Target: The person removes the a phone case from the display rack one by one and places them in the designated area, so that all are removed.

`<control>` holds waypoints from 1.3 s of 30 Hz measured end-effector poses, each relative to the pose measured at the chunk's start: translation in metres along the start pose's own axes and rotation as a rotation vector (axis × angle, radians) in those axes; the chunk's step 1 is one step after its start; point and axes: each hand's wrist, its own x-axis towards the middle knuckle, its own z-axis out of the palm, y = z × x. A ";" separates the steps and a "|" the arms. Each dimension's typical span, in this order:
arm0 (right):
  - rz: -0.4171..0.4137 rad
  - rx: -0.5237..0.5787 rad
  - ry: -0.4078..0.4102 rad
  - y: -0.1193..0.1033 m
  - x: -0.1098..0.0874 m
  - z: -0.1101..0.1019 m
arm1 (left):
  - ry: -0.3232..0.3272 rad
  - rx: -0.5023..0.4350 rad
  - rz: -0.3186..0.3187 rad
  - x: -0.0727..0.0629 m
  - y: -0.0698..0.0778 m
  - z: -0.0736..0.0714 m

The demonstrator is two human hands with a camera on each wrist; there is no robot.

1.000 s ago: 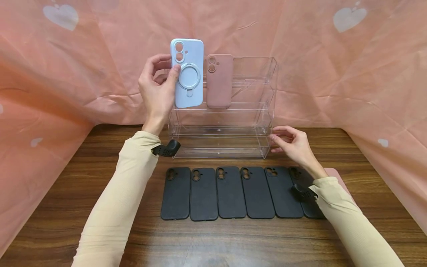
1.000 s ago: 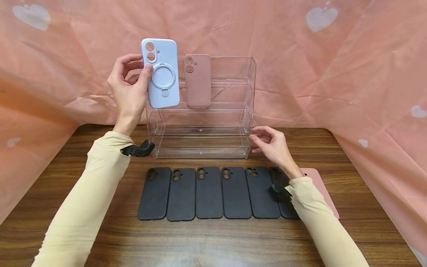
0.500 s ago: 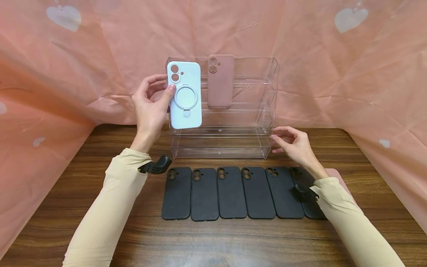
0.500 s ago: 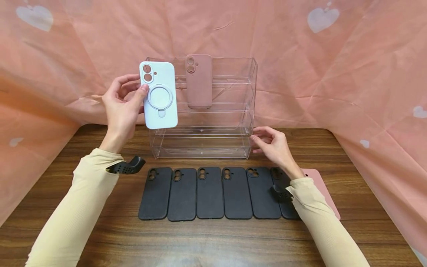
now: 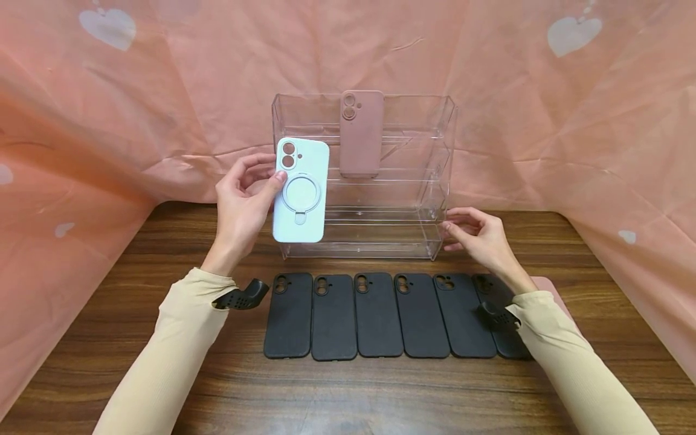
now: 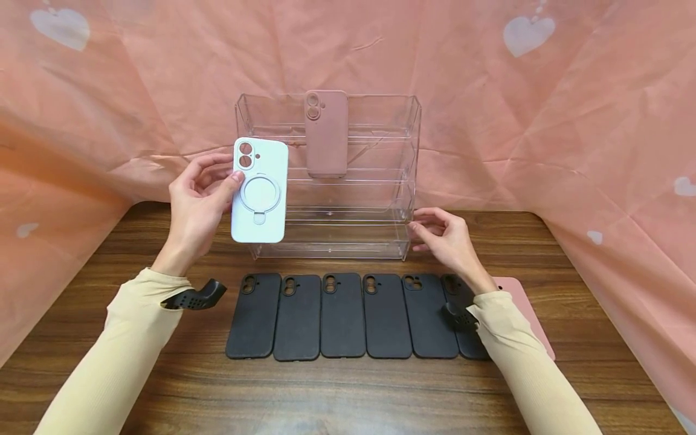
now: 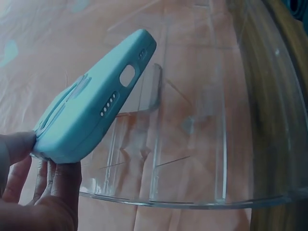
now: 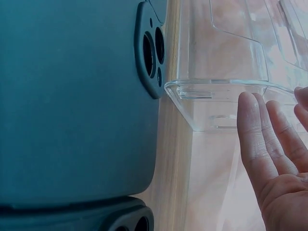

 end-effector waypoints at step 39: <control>-0.008 0.008 -0.018 0.001 0.000 -0.001 | -0.022 0.204 -0.204 -0.054 -0.023 -0.086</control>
